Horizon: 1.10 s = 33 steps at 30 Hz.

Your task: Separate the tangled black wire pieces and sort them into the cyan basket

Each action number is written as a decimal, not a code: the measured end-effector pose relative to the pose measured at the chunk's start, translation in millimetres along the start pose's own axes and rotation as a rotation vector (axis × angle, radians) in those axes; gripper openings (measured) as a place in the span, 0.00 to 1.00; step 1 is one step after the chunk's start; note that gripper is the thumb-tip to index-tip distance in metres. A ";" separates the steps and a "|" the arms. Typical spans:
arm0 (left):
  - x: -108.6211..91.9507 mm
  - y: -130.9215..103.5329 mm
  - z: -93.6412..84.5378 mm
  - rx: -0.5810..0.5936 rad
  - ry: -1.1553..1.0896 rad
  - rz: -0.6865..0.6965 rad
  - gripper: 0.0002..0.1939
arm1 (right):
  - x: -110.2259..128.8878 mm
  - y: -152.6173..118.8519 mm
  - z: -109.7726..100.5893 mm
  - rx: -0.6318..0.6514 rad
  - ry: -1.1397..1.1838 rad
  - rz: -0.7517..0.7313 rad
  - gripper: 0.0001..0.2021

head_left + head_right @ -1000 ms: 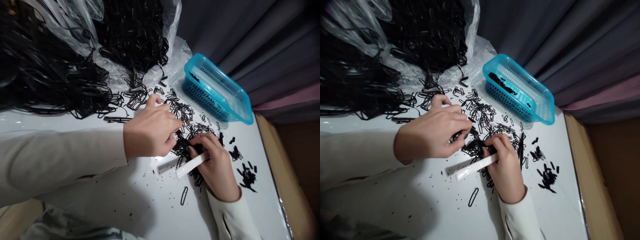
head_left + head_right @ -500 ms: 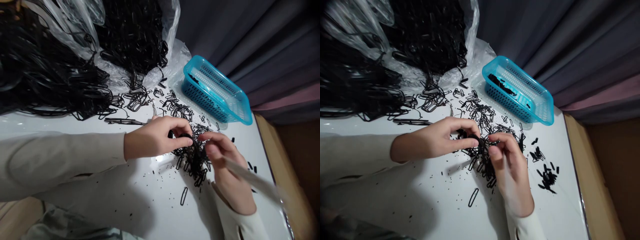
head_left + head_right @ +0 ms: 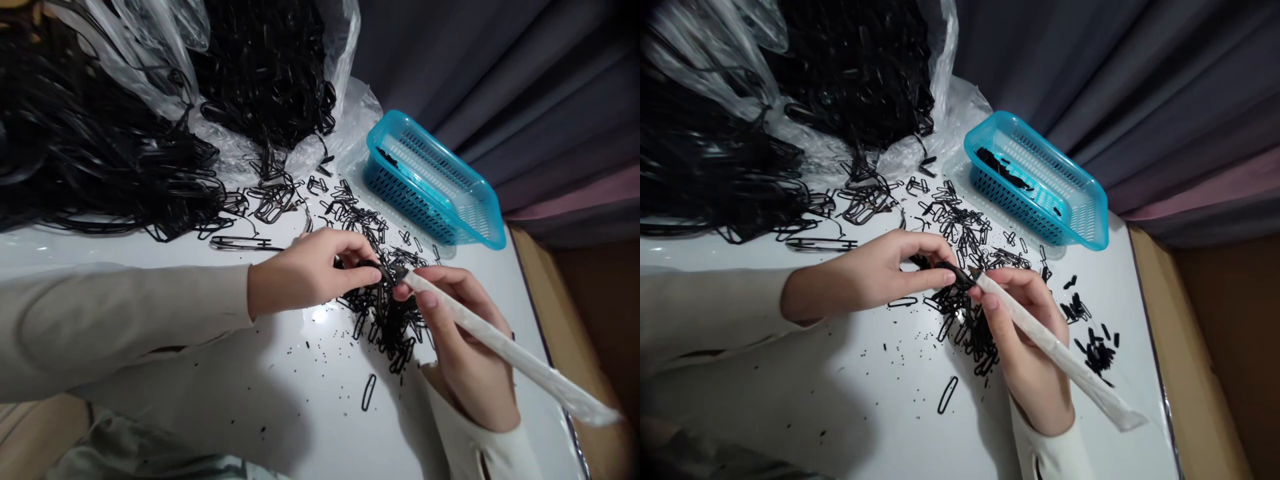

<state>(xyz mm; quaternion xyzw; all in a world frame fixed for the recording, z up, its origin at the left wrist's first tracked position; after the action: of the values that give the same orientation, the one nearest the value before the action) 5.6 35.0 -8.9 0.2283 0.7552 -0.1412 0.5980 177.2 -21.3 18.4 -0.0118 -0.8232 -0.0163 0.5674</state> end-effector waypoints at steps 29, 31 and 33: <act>0.2 -3.7 -2.4 -0.053 0.100 -0.030 0.10 | 4.4 0.4 8.1 -0.081 -0.091 -0.125 0.07; 0.4 -3.8 -1.9 -0.054 0.089 -0.018 0.10 | 4.4 0.5 8.4 -0.081 -0.097 -0.125 0.07; 0.7 -3.9 -1.6 -0.054 0.081 -0.016 0.10 | 4.5 0.5 9.0 -0.078 -0.098 -0.125 0.06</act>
<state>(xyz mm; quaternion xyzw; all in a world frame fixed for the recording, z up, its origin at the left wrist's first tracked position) 2.1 32.6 -9.3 0.2113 0.7841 -0.1163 0.5718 167.2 -20.4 19.4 0.0171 -0.8480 -0.0832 0.5232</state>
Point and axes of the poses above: each hand's wrist, its own y-axis towards the middle knuckle, its own z-axis out of the palm, x = y × z, the point moved 4 cm from there along y, towards the middle knuckle, and after that the axes turned 7 degrees about z, right-handed, at the moved point
